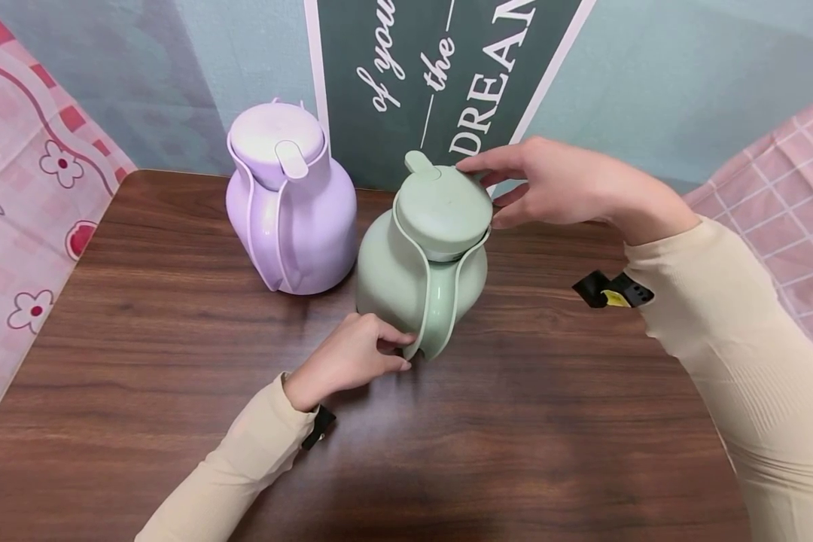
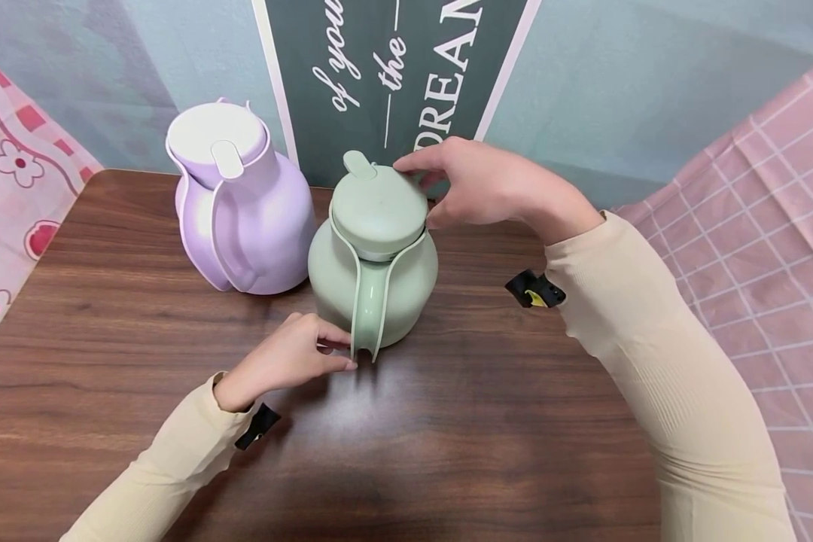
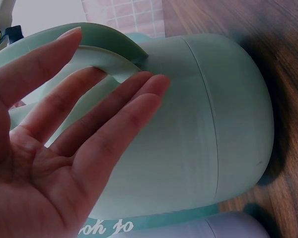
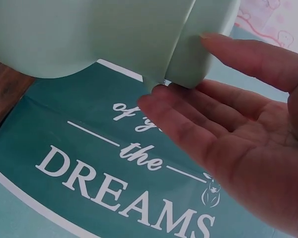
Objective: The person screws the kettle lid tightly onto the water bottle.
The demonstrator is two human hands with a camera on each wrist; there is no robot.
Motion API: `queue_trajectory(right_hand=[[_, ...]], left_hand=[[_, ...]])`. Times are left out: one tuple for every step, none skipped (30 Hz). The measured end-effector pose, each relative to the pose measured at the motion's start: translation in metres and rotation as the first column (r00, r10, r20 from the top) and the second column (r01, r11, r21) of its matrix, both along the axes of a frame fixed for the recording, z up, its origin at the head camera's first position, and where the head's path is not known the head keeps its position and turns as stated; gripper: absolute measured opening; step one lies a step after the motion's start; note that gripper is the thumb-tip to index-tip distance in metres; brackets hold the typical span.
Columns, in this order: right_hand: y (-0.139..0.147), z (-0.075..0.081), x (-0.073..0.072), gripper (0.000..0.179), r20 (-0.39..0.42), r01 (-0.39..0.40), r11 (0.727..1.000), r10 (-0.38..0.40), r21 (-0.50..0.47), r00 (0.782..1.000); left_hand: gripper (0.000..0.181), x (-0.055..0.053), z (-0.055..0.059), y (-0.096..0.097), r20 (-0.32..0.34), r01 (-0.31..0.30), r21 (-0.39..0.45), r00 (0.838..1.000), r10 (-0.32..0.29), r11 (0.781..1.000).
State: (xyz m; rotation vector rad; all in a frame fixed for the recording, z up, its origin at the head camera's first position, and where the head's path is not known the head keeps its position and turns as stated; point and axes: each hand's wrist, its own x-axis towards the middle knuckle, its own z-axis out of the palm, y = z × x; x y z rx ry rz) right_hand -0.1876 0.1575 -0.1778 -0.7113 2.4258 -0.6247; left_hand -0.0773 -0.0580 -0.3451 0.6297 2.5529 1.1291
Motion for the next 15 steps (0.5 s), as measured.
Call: queue_trajectory(right_hand=[[-0.0002,-0.0003,-0.0001,0.067,0.003,0.003,1.0,-0.003,-0.003,1.0],[-0.0004,-0.0004,-0.0001,0.067,0.002,0.006,1.0,-0.006,-0.006,1.0],[-0.0005,-0.0005,0.0,0.066,-0.001,0.01,1.0,-0.01,-0.006,1.0],[-0.0006,-0.0008,0.0002,0.066,-0.007,0.012,1.0,-0.012,-0.011,1.0],[-0.0006,-0.0009,0.0005,0.064,-0.022,0.01,1.0,-0.011,-0.011,1.0],[-0.0005,-0.0009,0.0008,0.062,-0.04,0.008,1.0,-0.008,-0.01,0.999],[-0.0004,-0.0007,0.0012,0.059,-0.058,0.008,1.0,-0.009,-0.008,0.998],[-0.0003,-0.0005,0.0017,0.056,-0.077,0.009,1.0,-0.01,-0.005,0.997],[-0.0003,-0.0004,0.0021,0.054,-0.097,0.01,1.0,-0.01,-0.003,0.995],[-0.0002,-0.0002,0.0024,0.051,-0.121,0.006,1.0,-0.005,0.002,0.993],[-0.0001,0.0,0.0027,0.049,-0.139,0.006,1.0,-0.005,0.008,0.99],[0.0,0.0,0.003,0.047,-0.149,0.011,1.0,-0.009,0.012,0.989],[0.0001,0.0001,0.0034,0.046,-0.158,0.016,1.0,-0.014,0.013,0.987],[0.0001,0.0,0.0038,0.045,-0.166,0.02,1.0,-0.018,0.011,0.986],[0.0002,-0.0002,0.0043,0.044,-0.174,0.022,1.0,-0.021,0.007,0.984]], left_hand=[[0.03,0.0,0.0,0.0,0.0,0.0,-0.001,1.0,0.0,1.0],[0.03,0.0,0.0,0.0,0.0,0.0,-0.002,1.0,0.0,1.0],[0.03,-0.0001,0.0001,0.0,0.0,0.0,-0.003,1.0,0.0,1.0],[0.03,-0.0001,0.0001,0.0001,-0.001,0.001,-0.002,1.0,-0.001,1.0],[0.03,-0.0001,0.0002,0.0001,-0.001,0.001,-0.003,1.0,-0.001,1.0],[0.029,-0.0001,0.0002,0.0001,0.0,0.003,-0.003,1.0,-0.003,1.0],[0.029,-0.0001,0.0003,0.0,0.0,0.003,-0.003,1.0,-0.003,1.0],[0.029,-0.0001,0.0004,0.0,0.0,0.003,-0.003,1.0,-0.003,1.0],[0.029,-0.0002,0.0004,0.0,0.0,0.004,-0.002,1.0,-0.004,1.0],[0.029,-0.0002,0.0005,0.0,0.0,0.004,-0.001,1.0,-0.004,1.0],[0.029,-0.0002,0.0005,-0.0001,0.0,0.004,-0.001,1.0,-0.004,1.0],[0.029,-0.0002,0.0005,-0.0001,-0.001,0.004,0.0,1.0,-0.004,1.0],[0.029,-0.0003,0.0005,-0.0002,-0.002,0.004,0.0,1.0,-0.004,1.0],[0.029,-0.0003,0.0005,-0.0003,-0.002,0.004,0.0,1.0,-0.004,1.0],[0.029,-0.0003,0.0005,-0.0003,-0.002,0.003,0.0,1.0,-0.003,1.0]])
